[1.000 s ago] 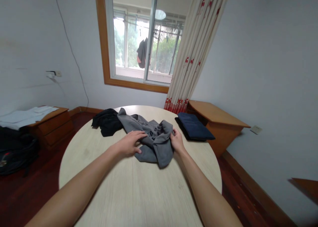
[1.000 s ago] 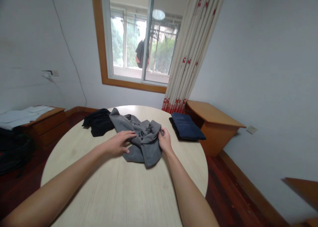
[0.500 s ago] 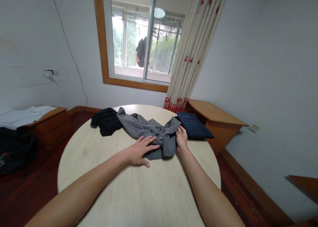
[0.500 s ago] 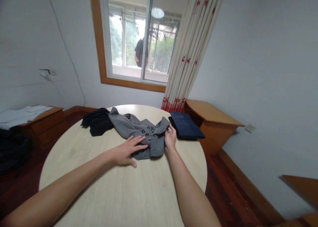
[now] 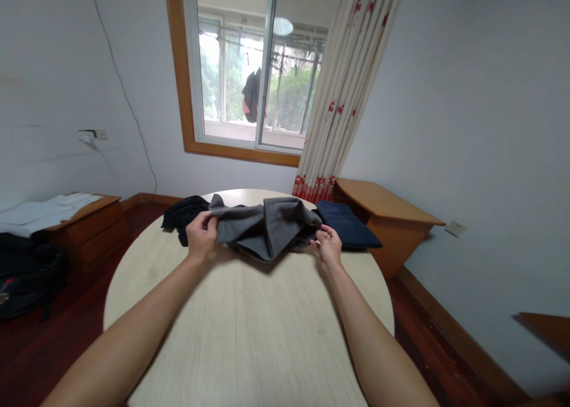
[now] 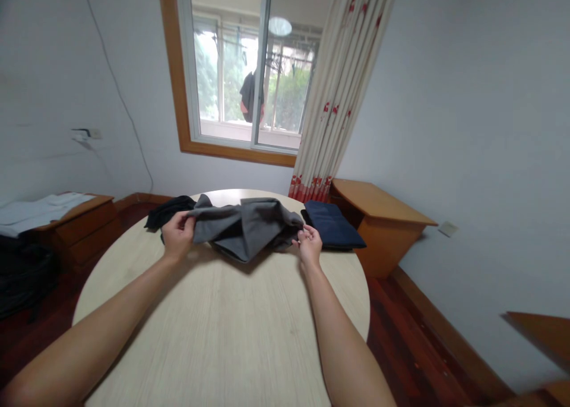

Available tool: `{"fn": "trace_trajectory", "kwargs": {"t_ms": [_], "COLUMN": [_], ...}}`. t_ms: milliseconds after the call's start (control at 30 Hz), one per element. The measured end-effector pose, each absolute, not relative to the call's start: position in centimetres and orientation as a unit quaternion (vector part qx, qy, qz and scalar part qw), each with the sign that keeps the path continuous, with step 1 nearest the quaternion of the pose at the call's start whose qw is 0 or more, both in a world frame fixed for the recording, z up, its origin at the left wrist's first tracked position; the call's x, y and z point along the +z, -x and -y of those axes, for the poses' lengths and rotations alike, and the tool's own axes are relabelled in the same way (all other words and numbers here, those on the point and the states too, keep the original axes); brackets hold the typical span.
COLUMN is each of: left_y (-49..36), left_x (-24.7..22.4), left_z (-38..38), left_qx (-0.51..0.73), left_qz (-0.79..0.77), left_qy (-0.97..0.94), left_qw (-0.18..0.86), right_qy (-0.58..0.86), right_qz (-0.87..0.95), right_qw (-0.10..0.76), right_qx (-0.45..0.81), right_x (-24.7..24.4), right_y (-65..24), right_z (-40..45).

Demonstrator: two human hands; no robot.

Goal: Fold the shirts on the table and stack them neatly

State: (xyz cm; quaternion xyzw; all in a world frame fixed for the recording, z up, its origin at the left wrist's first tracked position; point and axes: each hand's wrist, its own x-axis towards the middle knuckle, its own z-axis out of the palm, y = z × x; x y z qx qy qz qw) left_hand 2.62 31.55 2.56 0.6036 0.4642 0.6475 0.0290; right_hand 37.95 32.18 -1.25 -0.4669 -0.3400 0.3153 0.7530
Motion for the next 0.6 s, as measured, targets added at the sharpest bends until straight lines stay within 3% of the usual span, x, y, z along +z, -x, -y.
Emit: {"fn": "trace_trajectory", "kwargs": {"t_ms": [200, 300, 467, 600], "left_y": [0.7, 0.1, -1.7, 0.8], "left_x": [2.0, 1.6, 2.4, 5.1], "left_z": [-33.7, -33.5, -32.9, -31.9], "left_qx": [0.581, 0.539, 0.546, 0.609], "left_qz": [-0.541, -0.544, -0.528, -0.452], "left_qy": [-0.607, -0.643, -0.642, -0.589], "left_qw": [-0.035, -0.019, 0.098, 0.28], "right_qy": [0.507, 0.525, 0.496, 0.442], "right_qz": [0.399, 0.484, 0.648, 0.612], "right_qw": [0.712, 0.653, 0.535, 0.574], "right_qx": [0.278, 0.253, 0.22, 0.318], "right_x": [-1.4, -1.7, -1.2, 1.4], "right_y": [-38.4, -38.2, -37.0, -37.8], "right_z": [-31.7, -31.4, -30.4, -29.3]}}
